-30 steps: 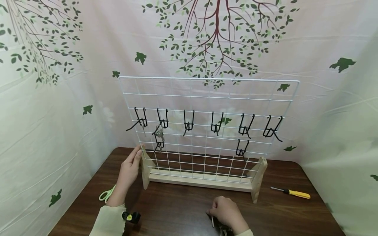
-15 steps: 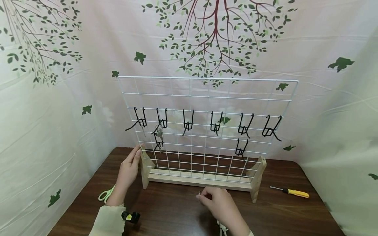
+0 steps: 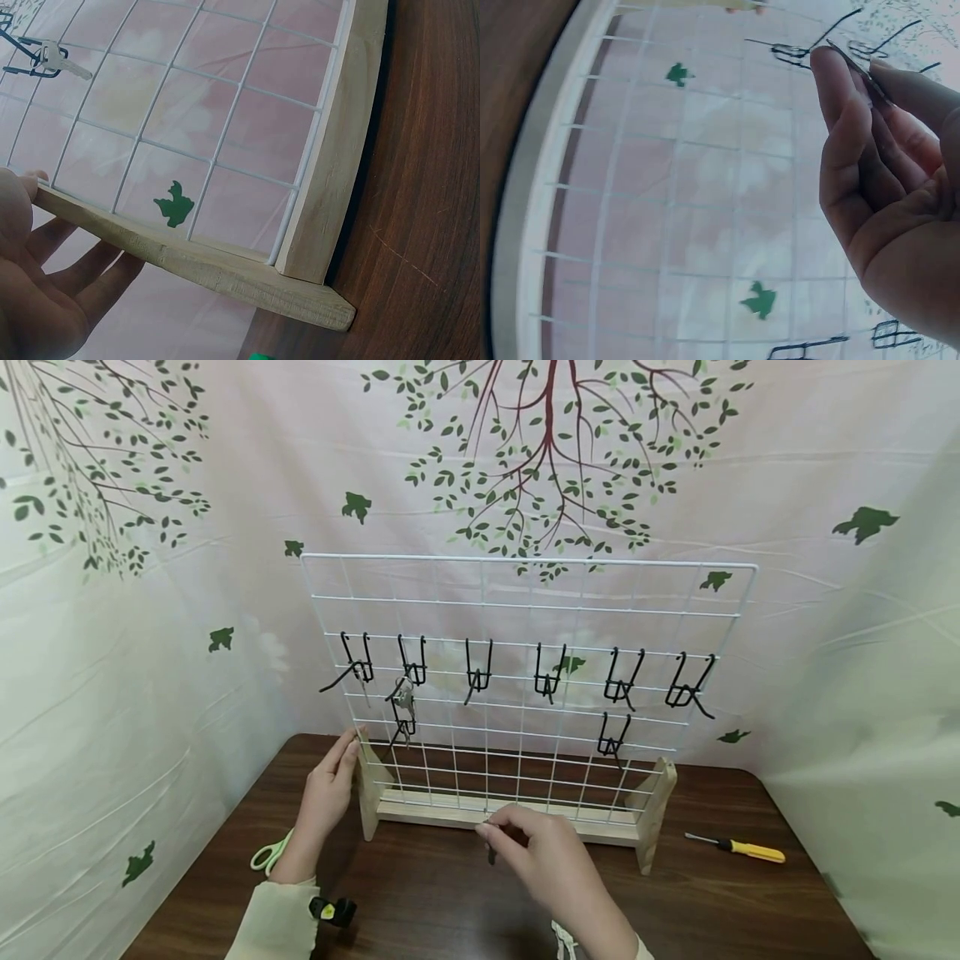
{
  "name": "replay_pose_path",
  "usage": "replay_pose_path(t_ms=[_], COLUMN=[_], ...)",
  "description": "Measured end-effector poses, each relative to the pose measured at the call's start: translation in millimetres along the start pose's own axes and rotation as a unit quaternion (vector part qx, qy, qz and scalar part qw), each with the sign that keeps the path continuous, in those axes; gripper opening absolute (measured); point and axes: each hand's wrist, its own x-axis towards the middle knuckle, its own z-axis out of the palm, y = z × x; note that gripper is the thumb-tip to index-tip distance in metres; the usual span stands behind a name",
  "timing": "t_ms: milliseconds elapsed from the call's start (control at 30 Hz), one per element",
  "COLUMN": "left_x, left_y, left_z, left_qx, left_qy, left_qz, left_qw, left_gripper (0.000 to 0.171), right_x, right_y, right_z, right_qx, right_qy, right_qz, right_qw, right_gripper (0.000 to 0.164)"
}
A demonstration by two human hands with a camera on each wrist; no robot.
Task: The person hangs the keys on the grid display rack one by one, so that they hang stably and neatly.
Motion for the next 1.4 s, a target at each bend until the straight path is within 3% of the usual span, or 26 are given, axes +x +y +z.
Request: replay_pose_path(t_ms=[300, 467, 967, 1400], left_x=[1.0, 1.2, 1.8, 1.1], left_y=[0.1, 0.1, -1.1, 0.0], left_z=[1.5, 2.0, 1.5, 1.9], left_qx=[0.002, 0.005, 0.005, 0.001], left_qy=[0.003, 0.003, 0.002, 0.002], left_qz=[-0.002, -0.002, -0.006, -0.007], left_qw=[1.0000, 1.0000, 1.0000, 1.0000], left_gripper=[0.041, 0.040, 0.041, 0.041], right_x=[18.7, 30.0, 55.7, 73.1], right_y=[-21.0, -31.7, -65.1, -58.2], right_z=[-14.4, -19.9, -40.0, -42.4], right_qx=[-0.016, 0.001, 0.111, 0.166], right_qy=[0.057, 0.068, 0.058, 0.010], right_qz=[-0.071, -0.099, -0.037, -0.014], right_qw=[0.996, 0.993, 0.992, 0.986], right_gripper=[0.007, 0.007, 0.016, 0.021])
